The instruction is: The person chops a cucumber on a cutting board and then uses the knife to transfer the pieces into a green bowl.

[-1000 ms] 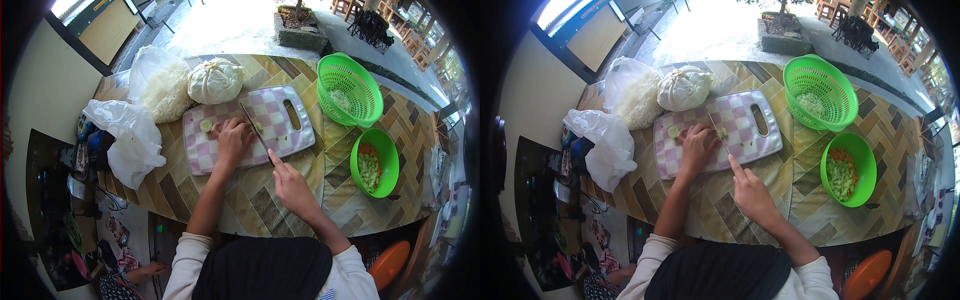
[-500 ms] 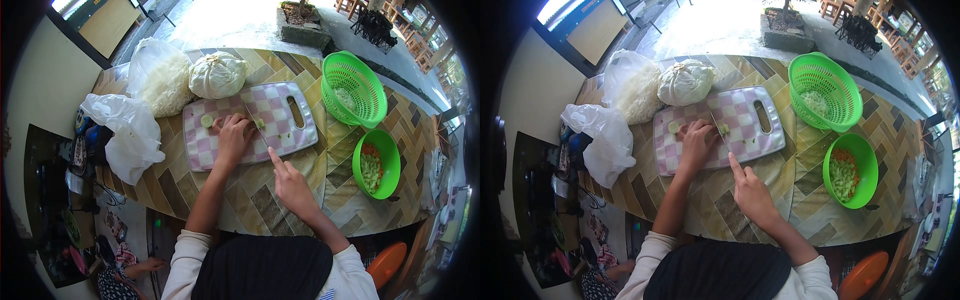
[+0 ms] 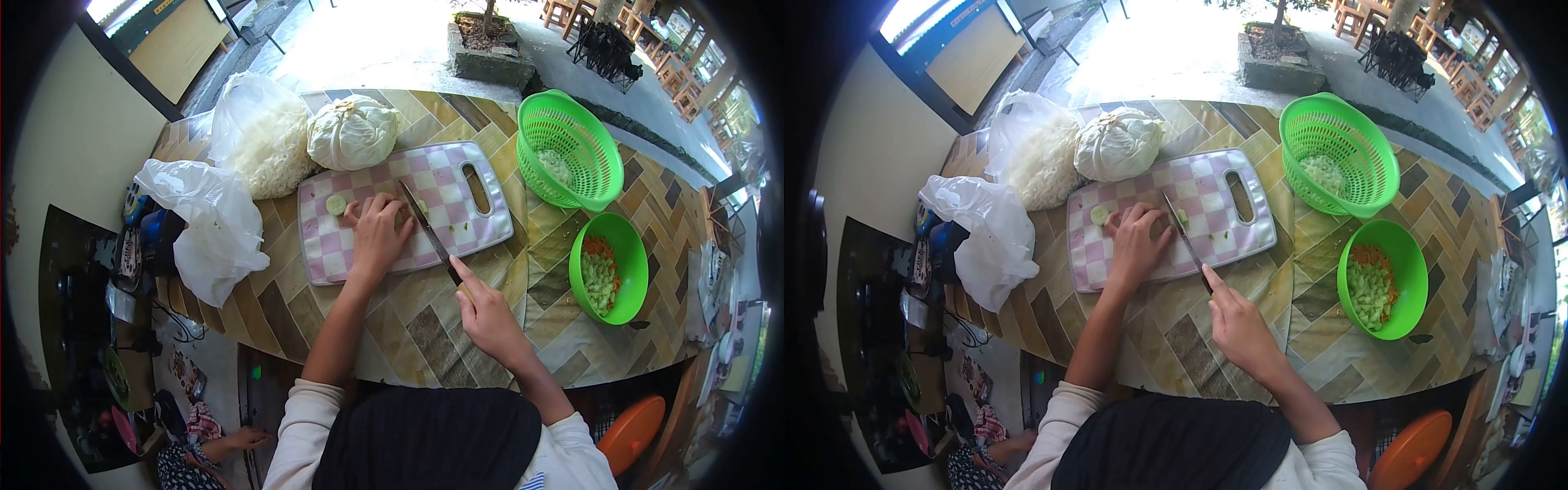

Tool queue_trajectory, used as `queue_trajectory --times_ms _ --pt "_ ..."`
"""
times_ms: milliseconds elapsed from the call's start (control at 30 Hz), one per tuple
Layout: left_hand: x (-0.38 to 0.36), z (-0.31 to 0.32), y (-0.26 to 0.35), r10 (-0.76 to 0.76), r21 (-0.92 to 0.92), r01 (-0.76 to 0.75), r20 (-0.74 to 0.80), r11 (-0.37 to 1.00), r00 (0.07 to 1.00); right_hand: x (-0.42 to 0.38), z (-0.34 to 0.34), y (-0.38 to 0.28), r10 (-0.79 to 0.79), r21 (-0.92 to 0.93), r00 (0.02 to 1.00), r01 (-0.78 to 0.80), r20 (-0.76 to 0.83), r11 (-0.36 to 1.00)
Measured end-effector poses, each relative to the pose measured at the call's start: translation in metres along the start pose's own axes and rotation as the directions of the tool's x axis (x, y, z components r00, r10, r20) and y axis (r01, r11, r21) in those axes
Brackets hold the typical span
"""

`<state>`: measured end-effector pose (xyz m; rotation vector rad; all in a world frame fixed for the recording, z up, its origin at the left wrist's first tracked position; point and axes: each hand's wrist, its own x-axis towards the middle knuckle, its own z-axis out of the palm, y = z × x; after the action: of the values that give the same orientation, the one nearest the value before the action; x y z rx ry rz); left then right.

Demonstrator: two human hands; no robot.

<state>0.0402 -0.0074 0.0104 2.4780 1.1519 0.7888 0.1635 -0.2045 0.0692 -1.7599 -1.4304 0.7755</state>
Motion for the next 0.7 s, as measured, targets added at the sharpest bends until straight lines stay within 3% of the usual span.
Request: queue_trajectory --times_ms 267,500,700 --pt "0.005 0.006 0.007 0.012 -0.092 -0.016 -0.04 0.996 0.999 0.004 -0.008 -0.004 0.024 0.038 0.997 -0.021 -0.079 0.999" --pt "0.006 0.015 0.004 0.014 -0.075 -0.017 -0.044 0.997 0.999 0.008 0.003 0.002 -0.056 -0.008 0.993 0.056 -0.104 0.998" --pt "0.006 0.018 0.003 0.026 -0.065 -0.03 -0.063 0.997 0.998 0.009 0.003 0.0 -0.03 -0.028 0.995 0.027 -0.097 0.999"
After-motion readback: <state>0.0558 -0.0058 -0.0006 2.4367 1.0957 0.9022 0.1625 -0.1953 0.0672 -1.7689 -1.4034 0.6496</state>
